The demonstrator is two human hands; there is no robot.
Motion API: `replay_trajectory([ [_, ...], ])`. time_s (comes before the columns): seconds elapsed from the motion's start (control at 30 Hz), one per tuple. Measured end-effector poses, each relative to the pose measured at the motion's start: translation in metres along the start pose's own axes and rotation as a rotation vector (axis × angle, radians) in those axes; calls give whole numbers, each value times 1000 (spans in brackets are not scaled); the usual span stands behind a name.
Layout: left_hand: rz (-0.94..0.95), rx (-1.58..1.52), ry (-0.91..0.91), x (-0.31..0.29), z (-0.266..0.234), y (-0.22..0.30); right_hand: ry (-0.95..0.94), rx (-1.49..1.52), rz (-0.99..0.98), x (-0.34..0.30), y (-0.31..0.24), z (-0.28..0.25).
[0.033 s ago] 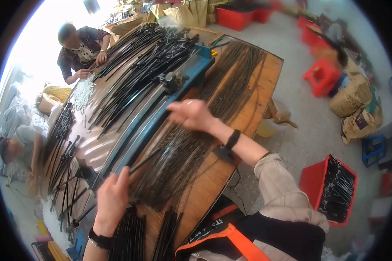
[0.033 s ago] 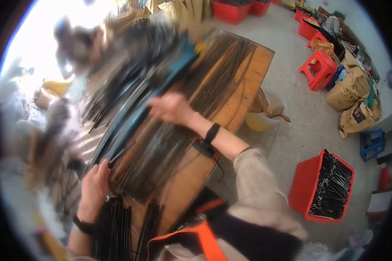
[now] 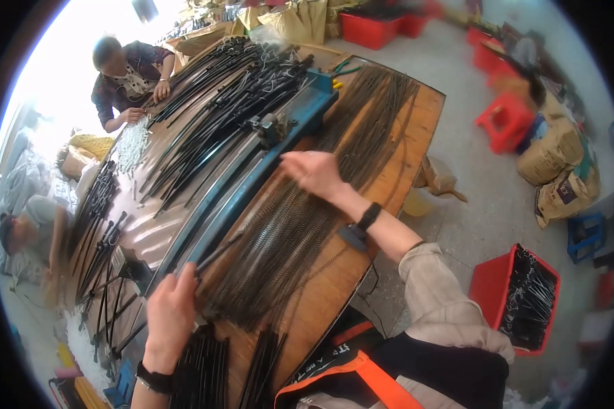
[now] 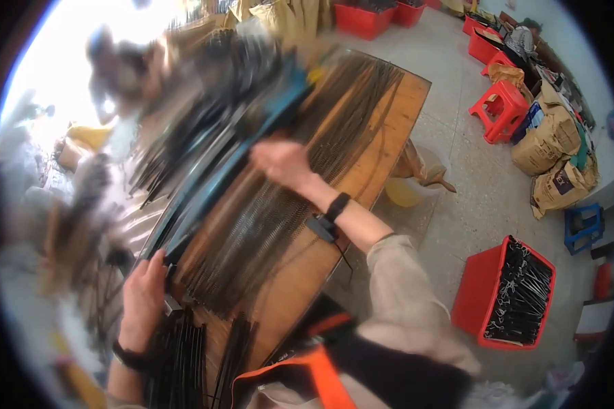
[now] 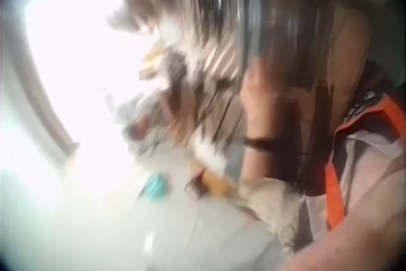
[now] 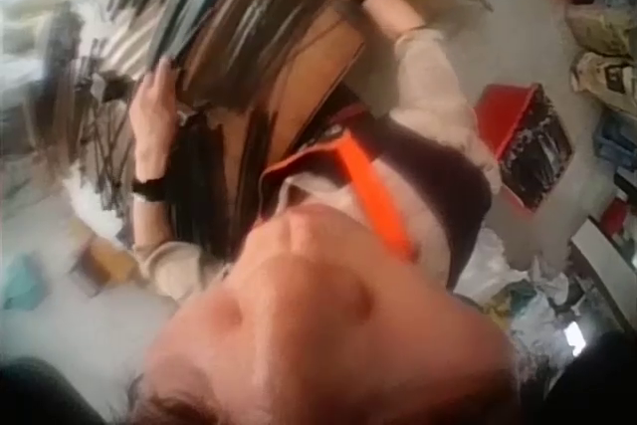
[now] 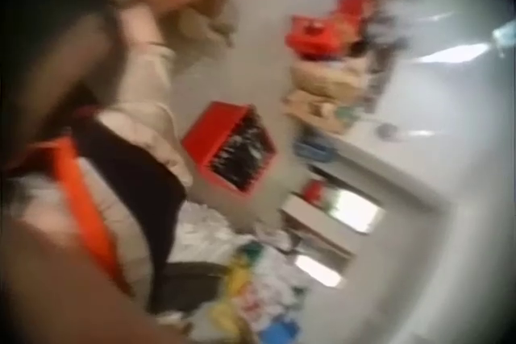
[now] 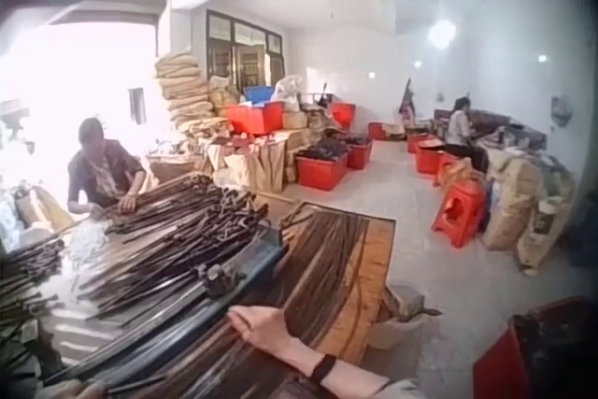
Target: Assembling thin black metal rods into a mechanical blue fixture on a factory workbench.
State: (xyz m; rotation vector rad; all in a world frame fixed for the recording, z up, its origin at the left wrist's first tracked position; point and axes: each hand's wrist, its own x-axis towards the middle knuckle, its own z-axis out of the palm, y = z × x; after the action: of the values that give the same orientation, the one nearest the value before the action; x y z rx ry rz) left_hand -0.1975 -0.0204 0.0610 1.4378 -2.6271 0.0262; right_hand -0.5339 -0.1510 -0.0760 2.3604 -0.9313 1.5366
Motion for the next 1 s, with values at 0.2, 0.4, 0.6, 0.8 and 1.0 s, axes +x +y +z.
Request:
replay_trajectory([
  [0.2, -29, 16, 5, -13, -2, -3, -205, 68, -32, 14, -59, -4],
  [0.4, -39, 171, 109, -31, -18, -28, -174, 540, 308, 9, -84, 6],
  [0.6, -111, 143, 130, -53, -31, -31, -39, 556, 376, 30, -107, 22],
  [0.8, -134, 95, 147, -80, -36, -31, -116, 550, 462, 31, -135, 26],
  [1.0, -99, 118, 171, -101, -38, -29, -255, 723, 360, 31, -162, 35],
])
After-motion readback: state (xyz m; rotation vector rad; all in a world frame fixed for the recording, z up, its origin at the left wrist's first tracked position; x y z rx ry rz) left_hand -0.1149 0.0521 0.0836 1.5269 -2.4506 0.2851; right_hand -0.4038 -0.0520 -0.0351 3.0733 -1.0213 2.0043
